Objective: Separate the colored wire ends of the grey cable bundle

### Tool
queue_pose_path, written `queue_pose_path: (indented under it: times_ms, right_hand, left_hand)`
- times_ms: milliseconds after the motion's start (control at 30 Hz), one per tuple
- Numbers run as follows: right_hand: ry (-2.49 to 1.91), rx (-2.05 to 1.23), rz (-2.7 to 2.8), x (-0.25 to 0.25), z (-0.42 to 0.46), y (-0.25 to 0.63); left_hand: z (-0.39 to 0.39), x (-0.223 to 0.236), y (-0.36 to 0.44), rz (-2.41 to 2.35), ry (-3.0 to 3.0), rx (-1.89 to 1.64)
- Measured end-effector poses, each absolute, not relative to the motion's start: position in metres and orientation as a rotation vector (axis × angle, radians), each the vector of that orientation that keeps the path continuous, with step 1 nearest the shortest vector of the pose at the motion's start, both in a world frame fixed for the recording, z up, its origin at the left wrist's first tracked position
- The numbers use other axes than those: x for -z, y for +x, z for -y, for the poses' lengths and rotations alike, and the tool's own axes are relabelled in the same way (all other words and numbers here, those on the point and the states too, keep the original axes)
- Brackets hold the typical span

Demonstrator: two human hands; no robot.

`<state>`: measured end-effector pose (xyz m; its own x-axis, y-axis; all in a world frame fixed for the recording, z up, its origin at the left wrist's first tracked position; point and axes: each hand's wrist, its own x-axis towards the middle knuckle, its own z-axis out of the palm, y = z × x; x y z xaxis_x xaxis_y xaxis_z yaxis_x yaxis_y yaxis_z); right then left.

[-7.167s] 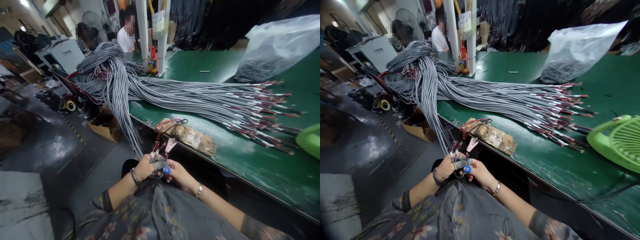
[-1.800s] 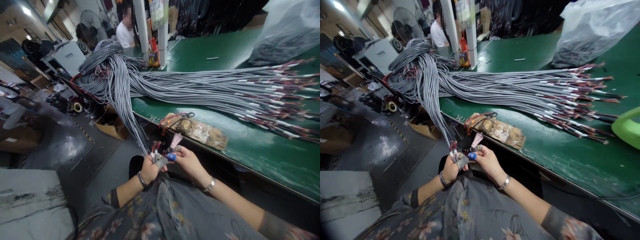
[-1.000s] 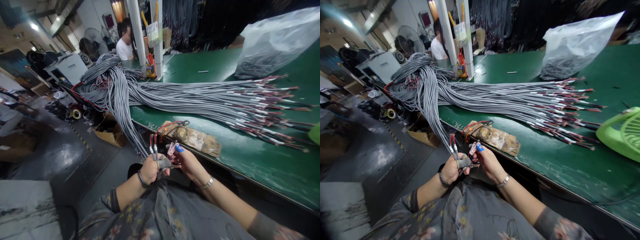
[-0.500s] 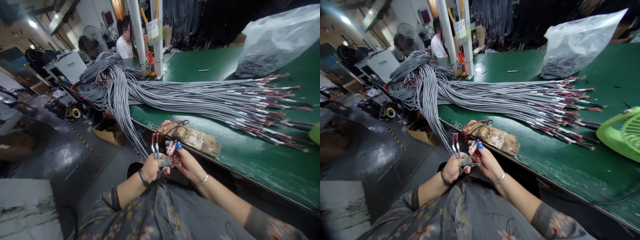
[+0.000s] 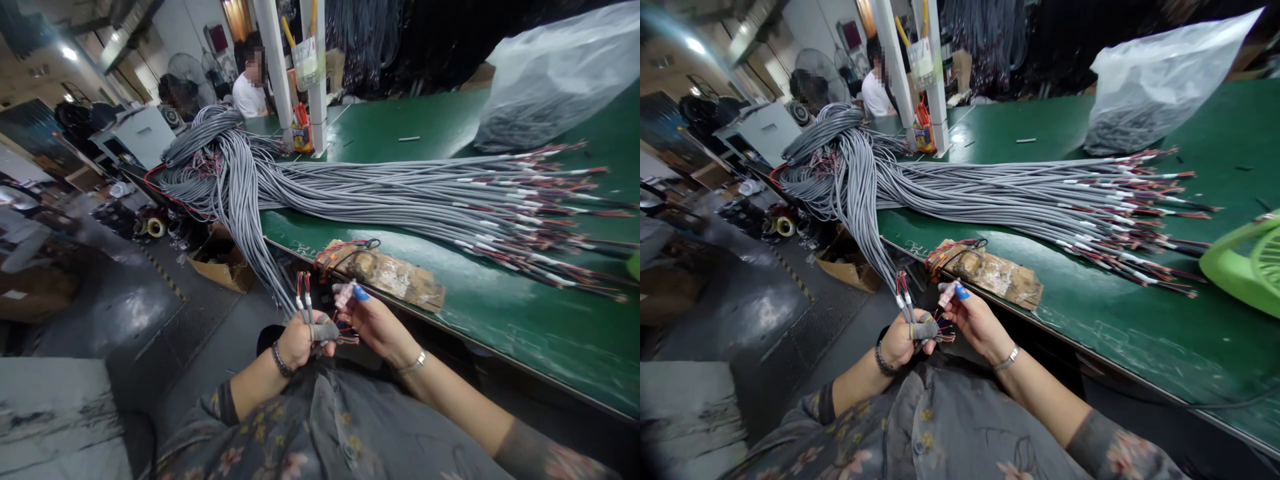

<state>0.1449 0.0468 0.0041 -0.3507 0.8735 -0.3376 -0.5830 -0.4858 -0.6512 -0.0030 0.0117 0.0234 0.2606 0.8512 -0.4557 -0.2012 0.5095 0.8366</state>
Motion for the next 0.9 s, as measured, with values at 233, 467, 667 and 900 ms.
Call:
queue_pose_path:
  times_ms: [233, 467, 667, 900]
  right_hand:
    - [-0.881, -1.862, 0.634, -0.002, -0.046, 0.143]
    - [-0.846, -1.973, 0.482, 0.001, -0.050, 0.140]
    - [-0.835, -1.989, 0.477, 0.002, -0.049, 0.139]
    - [-0.759, -2.064, 0.437, -0.003, -0.048, 0.142]
  left_hand:
    - [-0.023, -0.021, 0.000, -1.015, 0.686, -0.800]
    - [-0.031, -0.018, 0.006, -0.962, 0.685, -0.822]
    - [-0.031, -0.011, 0.007, -0.983, 0.691, -0.802]
    - [-0.020, -0.020, 0.005, -1.007, 0.716, -0.818]
